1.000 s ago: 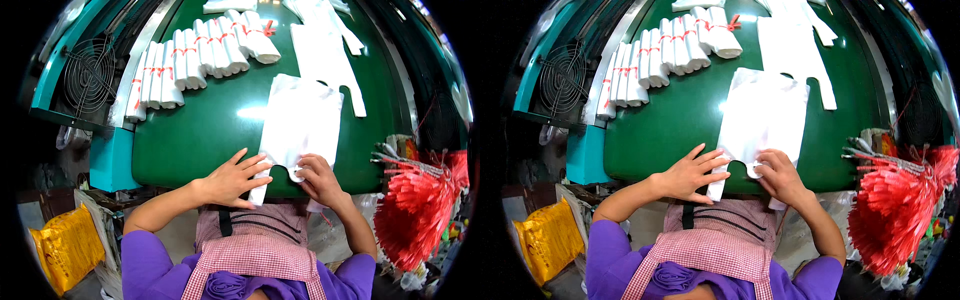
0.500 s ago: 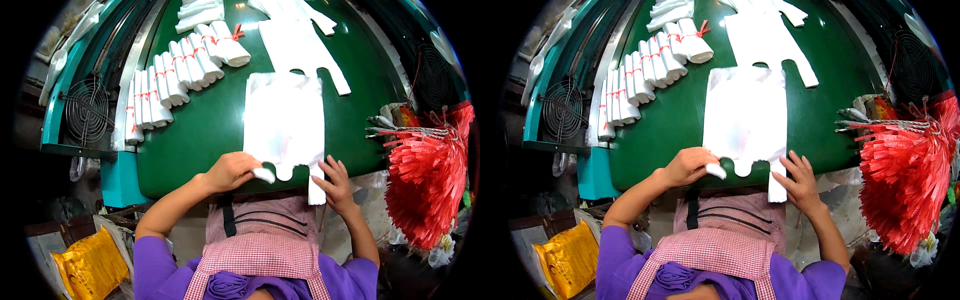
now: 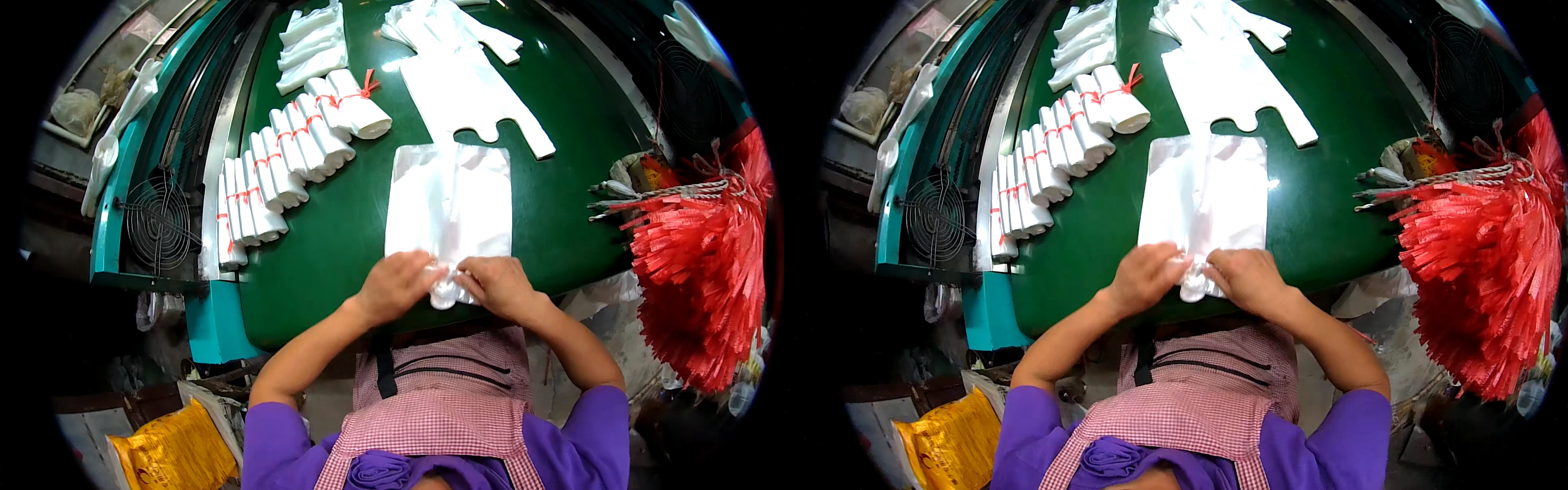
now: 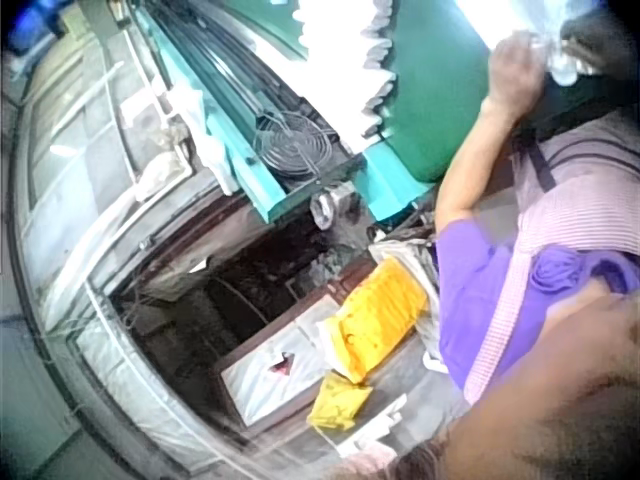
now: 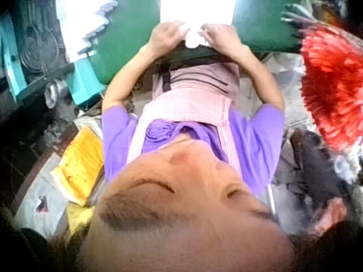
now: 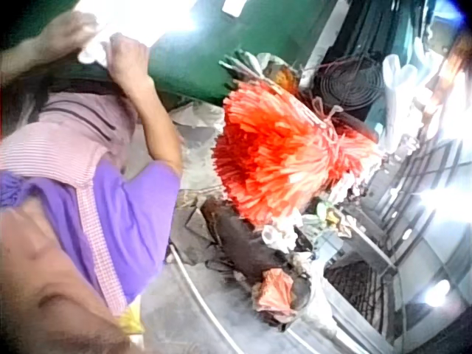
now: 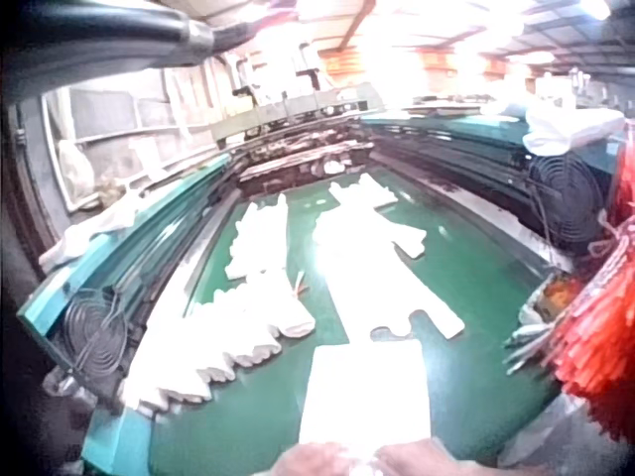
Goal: The person folds white paper sheets into cylindrical rolls on a green table. They secure each roll with a red string and place the finished items into a pile. The process is repeated for multiple sheets.
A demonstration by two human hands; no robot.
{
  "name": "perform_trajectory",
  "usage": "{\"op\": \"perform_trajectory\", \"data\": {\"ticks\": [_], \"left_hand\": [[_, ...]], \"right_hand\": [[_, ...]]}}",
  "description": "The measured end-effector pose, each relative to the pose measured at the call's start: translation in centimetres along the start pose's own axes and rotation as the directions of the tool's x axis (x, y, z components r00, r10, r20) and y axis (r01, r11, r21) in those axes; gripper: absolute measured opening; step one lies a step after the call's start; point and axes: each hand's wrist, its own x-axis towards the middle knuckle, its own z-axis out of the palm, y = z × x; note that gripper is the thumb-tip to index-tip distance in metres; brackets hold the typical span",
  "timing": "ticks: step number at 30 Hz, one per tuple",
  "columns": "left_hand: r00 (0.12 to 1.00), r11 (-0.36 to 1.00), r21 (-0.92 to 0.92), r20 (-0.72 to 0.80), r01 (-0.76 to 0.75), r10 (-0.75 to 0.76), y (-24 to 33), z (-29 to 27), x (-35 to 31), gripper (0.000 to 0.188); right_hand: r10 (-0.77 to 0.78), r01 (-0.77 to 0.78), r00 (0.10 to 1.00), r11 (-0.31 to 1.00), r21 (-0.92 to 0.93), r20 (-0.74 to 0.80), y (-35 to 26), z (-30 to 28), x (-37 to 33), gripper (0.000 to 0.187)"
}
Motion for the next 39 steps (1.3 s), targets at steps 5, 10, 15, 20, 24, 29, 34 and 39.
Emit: {"op": "perform_trajectory", "data": {"ticks": [5,10,15,20,24,29,34,39], "left_hand": [[0.999,0.998,0.062,0.007,-0.033,0.033,3.1,0.6,-2.0,0.035],[0.997,0.987,-0.144,-0.020,0.072,-0.076,1.4,1.2,1.8,0.024],[0.853,0.780,-0.354,0.295,0.515,-0.430,-3.4,2.1,5.2,0.016],[0.923,0.920,-0.158,-0.082,0.360,-0.375,-2.8,1.5,4.6,0.021],[0.994,0.996,0.011,-0.058,0.094,-0.093,-0.4,0.1,2.7,0.041],[0.980,0.982,0.056,0.074,0.181,-0.185,-0.8,1.7,4.1,0.030],[0.946,0.887,-0.330,0.119,0.325,-0.302,-3.4,0.8,4.9,0.022],[0.986,0.825,-0.553,0.160,0.120,-0.036,-2.1,-1.0,0.4,0.031]], "right_hand": [[-0.398,0.365,0.917,0.867,-0.341,-0.030,0.1,1.7,0.2,0.034],[-0.169,0.179,0.984,0.896,-0.405,0.060,4.0,0.4,5.9,0.048],[-0.227,0.227,0.974,0.973,-0.045,0.009,2.0,-1.6,5.5,0.051],[-0.182,0.165,0.983,0.929,-0.331,-0.022,1.4,0.7,2.0,0.063],[-0.218,0.199,0.975,0.937,-0.287,-0.034,1.8,1.3,1.7,0.063],[-0.289,0.327,0.927,0.935,0.136,-0.240,-1.3,0.3,-1.2,0.051],[0.301,-0.289,0.927,0.190,0.938,0.224,-1.3,1.8,-4.0,0.053],[0.388,-0.119,0.906,-0.152,0.981,0.170,2.1,0.1,0.2,0.056]]}}
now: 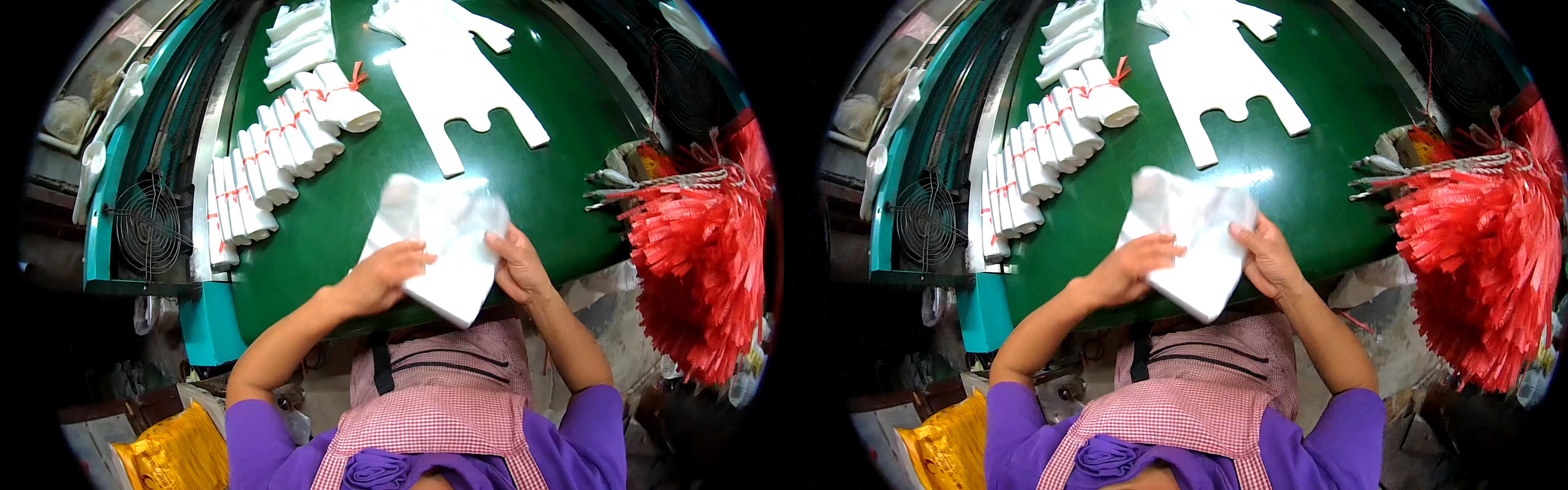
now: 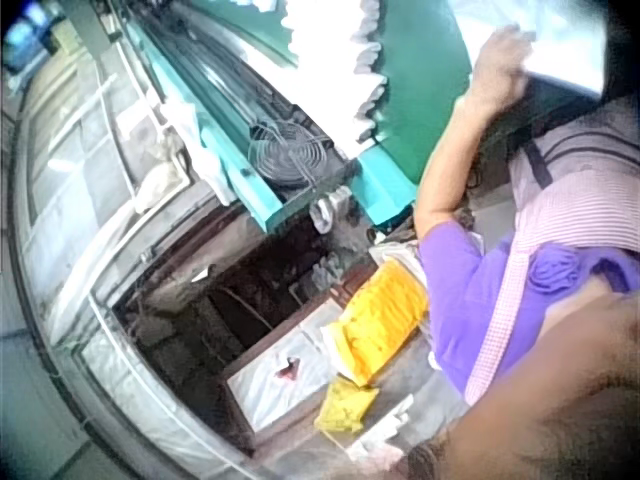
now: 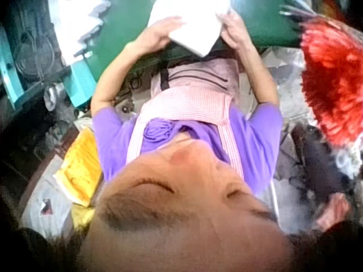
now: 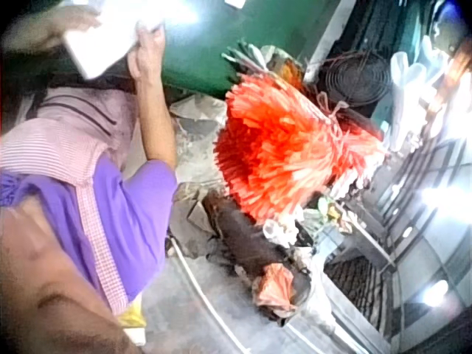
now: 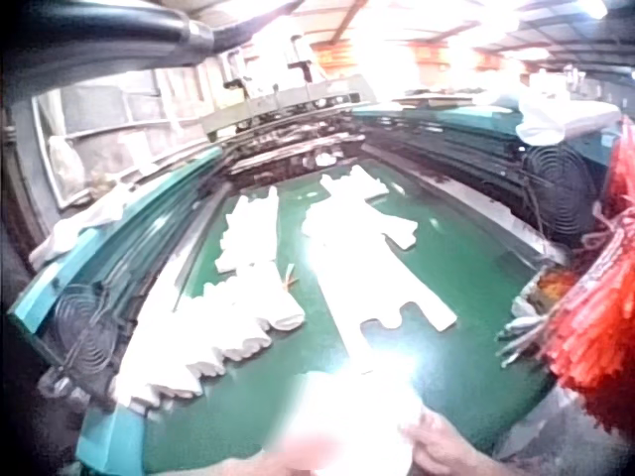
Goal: The person folds white paper sheets into cylindrical rolls on a green table. They secure each roll with a red string and place the finished items into a pile. The process is repeated for multiple sheets.
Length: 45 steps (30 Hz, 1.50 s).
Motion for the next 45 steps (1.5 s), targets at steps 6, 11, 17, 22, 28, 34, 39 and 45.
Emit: {"op": "perform_trajectory", "data": {"ticks": [6,11,17,22,28,34,39,45], "left_hand": [[0.966,0.975,0.148,0.176,0.166,-0.191,0.8,-1.7,-1.1,0.025],[0.994,0.779,0.617,0.089,-0.111,0.070,1.7,-1.7,2.2,0.013],[0.972,0.877,0.481,0.208,-0.003,-0.111,1.0,-3.4,4.5,0.025],[0.949,0.896,0.401,0.156,0.193,-0.274,2.3,-0.1,1.6,0.032],[0.979,0.928,0.354,0.115,0.116,-0.166,4.2,-0.7,-0.3,0.039],[0.900,0.794,0.440,-0.088,0.420,-0.427,1.3,-2.0,1.7,0.020],[0.976,0.938,0.286,-0.142,0.198,-0.163,0.9,0.2,3.1,0.036],[0.877,0.897,-0.019,0.220,0.441,-0.427,1.0,-0.3,3.4,0.047]], "right_hand": [[0.010,0.670,0.730,0.189,-0.718,0.683,-0.2,0.4,-1.0,0.053],[0.159,0.768,0.592,-0.407,-0.494,0.790,-2.3,-0.9,1.6,0.041],[0.313,0.765,0.641,-0.343,-0.546,0.701,-3.7,-0.5,1.0,0.043],[0.275,0.168,0.947,0.017,-0.986,0.166,-4.8,4.3,-2.8,0.047],[0.009,0.533,0.826,-0.342,-0.774,0.564,-1.1,2.5,-4.1,0.045],[-0.347,0.296,0.898,0.027,-0.955,0.269,-0.5,1.5,0.2,0.021],[-0.437,0.250,0.884,0.740,-0.624,-0.166,-1.2,-1.2,1.1,0.021],[-0.720,0.694,0.359,0.631,-0.346,-0.594,-9.2,-8.8,0.2,0.017]]}}
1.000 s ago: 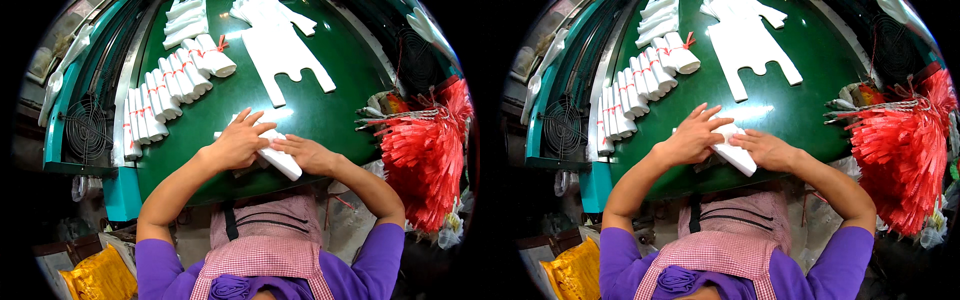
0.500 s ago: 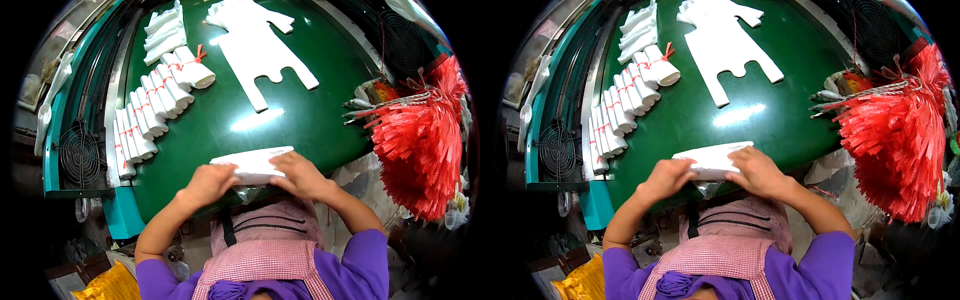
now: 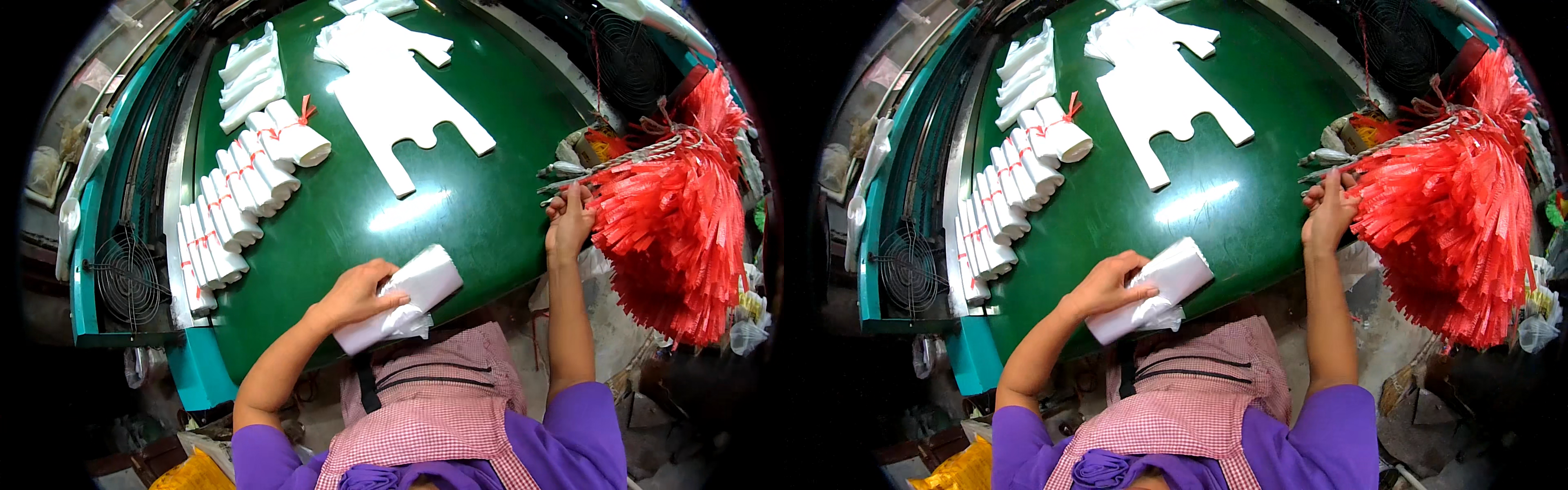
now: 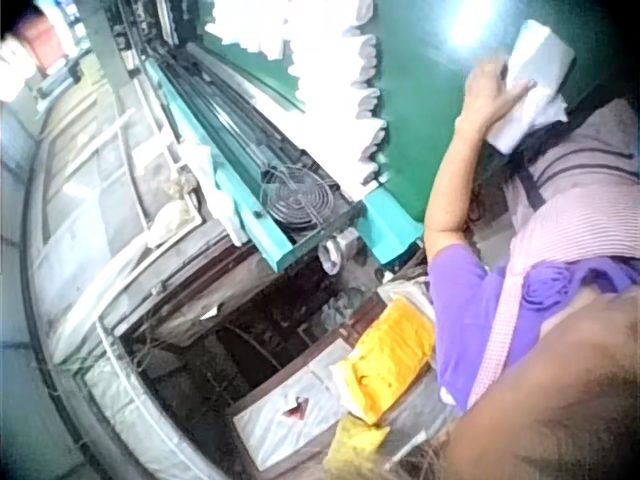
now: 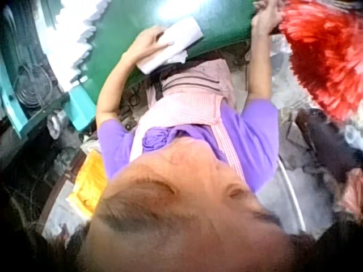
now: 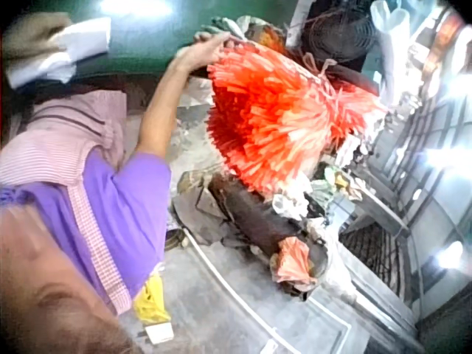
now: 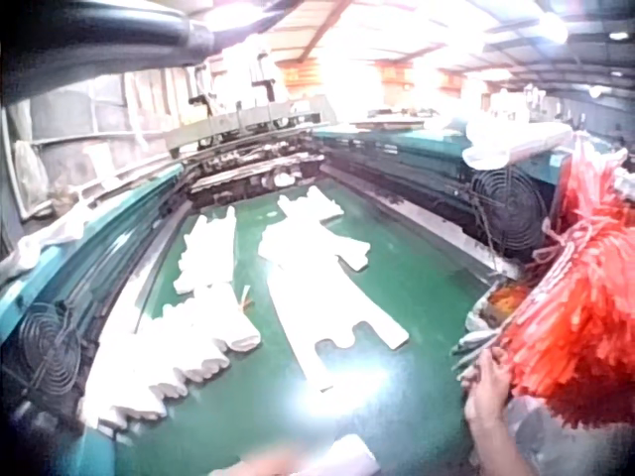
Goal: The person folds white paper sheets into cylindrical rolls on a green table. They secure each roll with a red string and place the finished items into a pile. The process is repeated for multiple sheets.
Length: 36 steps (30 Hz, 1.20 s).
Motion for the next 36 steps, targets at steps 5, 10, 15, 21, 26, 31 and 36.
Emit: {"op": "perform_trajectory", "data": {"ticks": [5,10,15,21,26,31,36], "left_hand": [[0.987,0.995,-0.091,-0.162,-0.029,0.014,1.2,1.9,-3.4,0.030],[0.948,0.558,-0.830,-0.167,0.013,-0.271,-2.0,3.1,-8.4,0.029],[0.971,0.053,-0.998,-0.044,-0.033,-0.234,-2.0,3.2,-10.0,0.045],[0.950,0.336,-0.922,-0.262,-0.194,-0.172,-1.6,-0.7,-8.4,0.044],[0.979,0.948,-0.319,-0.182,0.026,-0.088,-2.4,-2.5,-4.5,0.034],[0.965,0.972,0.179,-0.183,-0.153,0.186,0.2,0.5,-2.4,0.041],[0.870,0.900,-0.334,-0.485,-0.279,0.090,-1.3,2.3,-4.7,0.028]], "right_hand": [[-0.024,0.024,1.000,1.000,0.000,-0.019,0.9,1.1,3.3,0.018],[-0.100,0.352,0.894,0.761,-0.545,0.438,2.8,5.1,-2.4,0.017],[0.621,0.638,-0.029,0.614,-0.464,0.783,1.8,7.3,-18.4,0.015],[0.626,0.708,-0.208,0.626,-0.326,0.752,-0.9,2.7,-17.9,0.011],[0.183,0.511,-0.168,0.857,-0.073,0.969,-3.7,5.6,-16.2,0.009],[0.667,-0.204,0.015,0.731,-0.651,0.745,-0.3,8.6,-16.8,0.023],[0.707,-0.188,0.015,0.696,-0.693,0.707,1.6,7.2,-15.6,0.022]]}}
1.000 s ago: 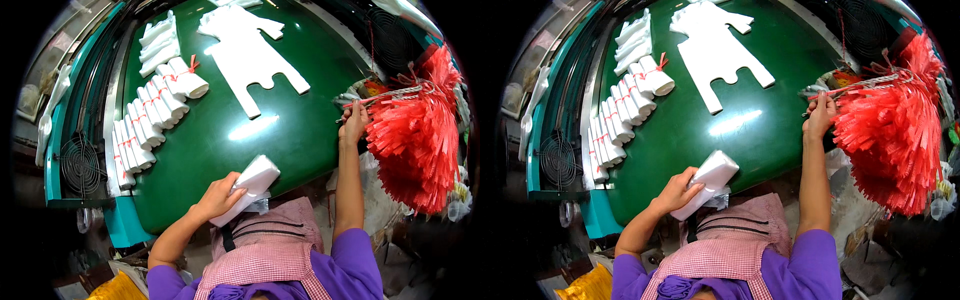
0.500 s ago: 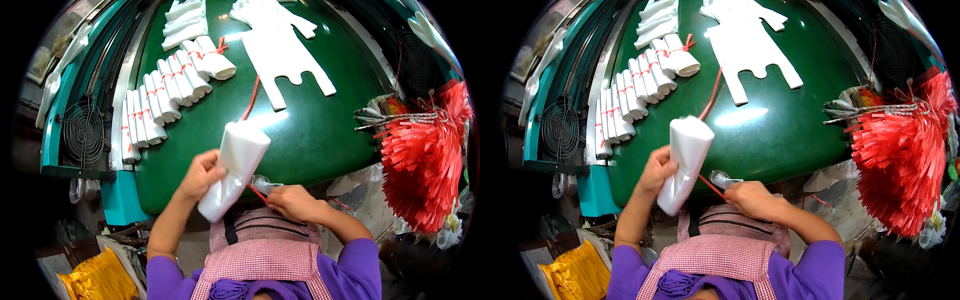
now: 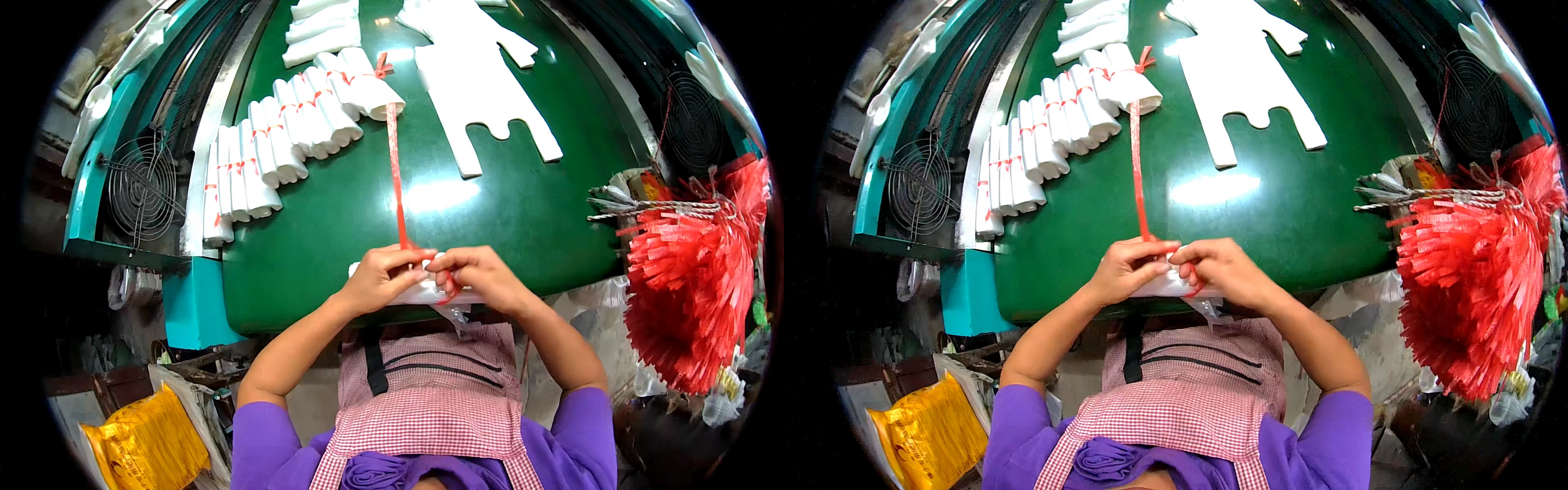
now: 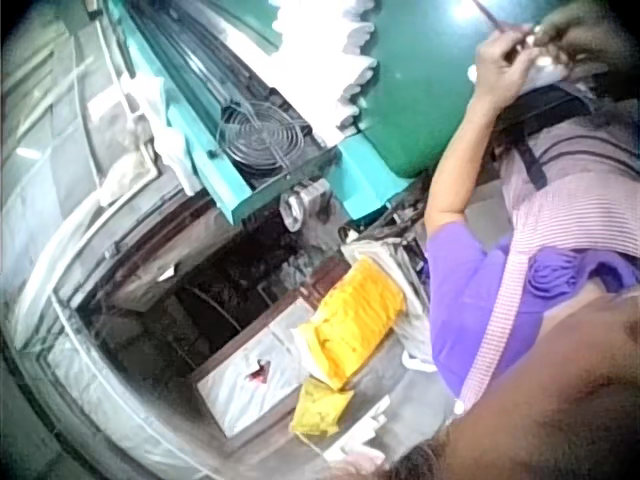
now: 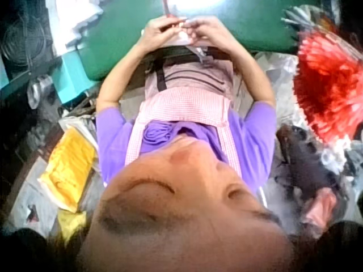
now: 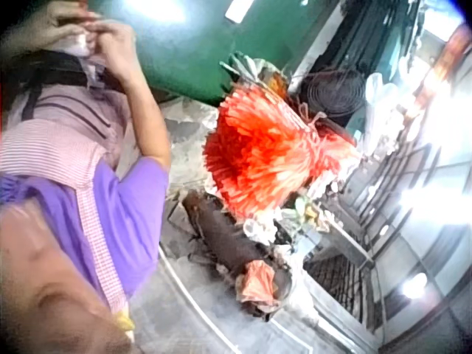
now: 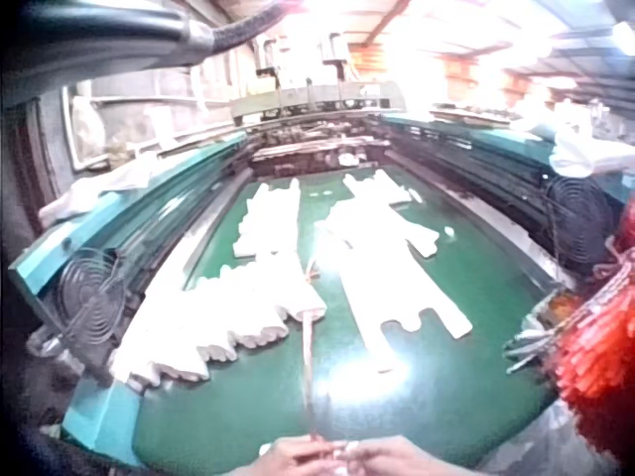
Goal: The person folds white paper sheets into cylindrical rolls on a green table. They secure each roll with a red string and place the finished items into a pile. The process is repeated for multiple sheets.
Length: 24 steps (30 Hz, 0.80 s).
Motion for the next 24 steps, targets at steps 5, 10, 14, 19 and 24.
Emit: {"op": "perform_trajectory", "data": {"ticks": [5,10,14,19,24], "left_hand": [[0.979,0.950,-0.260,-0.058,0.175,-0.196,-1.4,0.6,0.2,0.012],[0.974,0.954,-0.203,0.001,0.221,-0.225,-1.2,0.6,0.2,0.008],[0.997,1.000,0.007,-0.074,0.023,-0.023,-0.4,0.6,0.0,0.010],[0.851,0.746,0.419,0.167,-0.518,0.498,-0.4,1.1,-1.1,0.011],[0.940,0.817,0.488,0.022,-0.308,0.341,0.1,-0.9,-1.1,0.009]], "right_hand": [[-0.537,0.320,0.839,0.356,-0.878,0.088,0.0,3.5,-1.3,0.022],[-0.443,0.372,0.883,0.466,-0.802,0.152,-1.2,4.5,-2.0,0.007],[-0.048,0.040,0.998,0.989,-0.142,-0.051,-0.2,2.1,0.0,0.011],[-0.302,0.233,0.946,0.884,-0.405,-0.114,2.1,1.9,1.7,0.019],[-0.270,0.213,0.963,0.708,-0.673,0.021,-0.1,2.5,1.1,0.009]]}}
